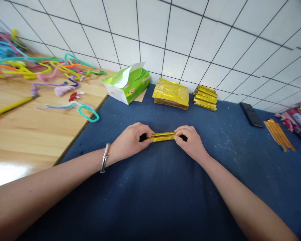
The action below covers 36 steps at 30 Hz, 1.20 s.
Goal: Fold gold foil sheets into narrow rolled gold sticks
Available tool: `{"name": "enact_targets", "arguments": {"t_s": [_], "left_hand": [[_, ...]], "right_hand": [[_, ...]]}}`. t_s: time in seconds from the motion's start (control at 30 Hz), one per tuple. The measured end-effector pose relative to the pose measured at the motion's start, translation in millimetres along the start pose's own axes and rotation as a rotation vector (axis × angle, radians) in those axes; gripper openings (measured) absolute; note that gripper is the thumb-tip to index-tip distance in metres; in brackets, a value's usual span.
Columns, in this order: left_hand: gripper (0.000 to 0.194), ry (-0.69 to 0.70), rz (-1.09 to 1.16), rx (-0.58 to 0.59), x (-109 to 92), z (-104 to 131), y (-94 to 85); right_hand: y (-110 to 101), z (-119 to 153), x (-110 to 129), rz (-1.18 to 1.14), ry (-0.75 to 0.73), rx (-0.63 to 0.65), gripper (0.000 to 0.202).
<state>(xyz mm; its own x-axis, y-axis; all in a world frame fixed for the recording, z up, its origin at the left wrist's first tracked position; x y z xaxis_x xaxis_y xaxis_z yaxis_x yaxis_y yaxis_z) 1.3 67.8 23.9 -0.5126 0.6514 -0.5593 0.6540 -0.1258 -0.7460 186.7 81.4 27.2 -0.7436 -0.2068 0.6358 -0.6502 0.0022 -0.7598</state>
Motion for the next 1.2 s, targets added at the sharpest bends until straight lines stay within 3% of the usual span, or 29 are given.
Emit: {"name": "enact_targets", "arguments": {"t_s": [0.17,0.5,0.87,1.1,1.2], "left_hand": [[0.006,0.036,0.012,0.025,-1.3,0.2,0.4],[0.013,0.206,-0.113,0.079,-7.9,-0.8,5.3],[0.022,0.243,-0.203,0.127,-8.8,0.7,9.6],[0.028,0.266,-0.225,0.153,-12.8,1.1,9.0],[0.033,0.295,-0.256,0.167,-16.1,1.9,8.3]], "right_hand": [[0.0,1.0,-1.0,-0.031,0.003,0.037,0.012],[-0.5,-3.1,0.5,0.032,-0.018,-0.014,0.016],[1.0,-5.8,-0.2,0.073,-0.036,0.015,0.019],[-0.6,-6.3,-1.2,0.021,-0.099,0.166,0.008],[-1.8,-8.0,-4.3,0.003,-0.077,0.167,0.007]]}}
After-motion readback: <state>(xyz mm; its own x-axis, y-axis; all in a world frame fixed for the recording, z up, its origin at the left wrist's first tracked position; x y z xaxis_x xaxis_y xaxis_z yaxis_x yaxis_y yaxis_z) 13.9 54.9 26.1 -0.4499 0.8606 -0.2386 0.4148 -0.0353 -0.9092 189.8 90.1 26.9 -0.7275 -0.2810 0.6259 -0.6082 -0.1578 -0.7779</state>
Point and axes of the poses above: each hand's wrist, its own z-axis away from the middle knuckle, its own y-axis out of the palm, x = y × z, the point moved 8 cm from there along -z, towards the middle knuckle, and after that the axes turned 13 degrees about y, right-handed, at the moved point
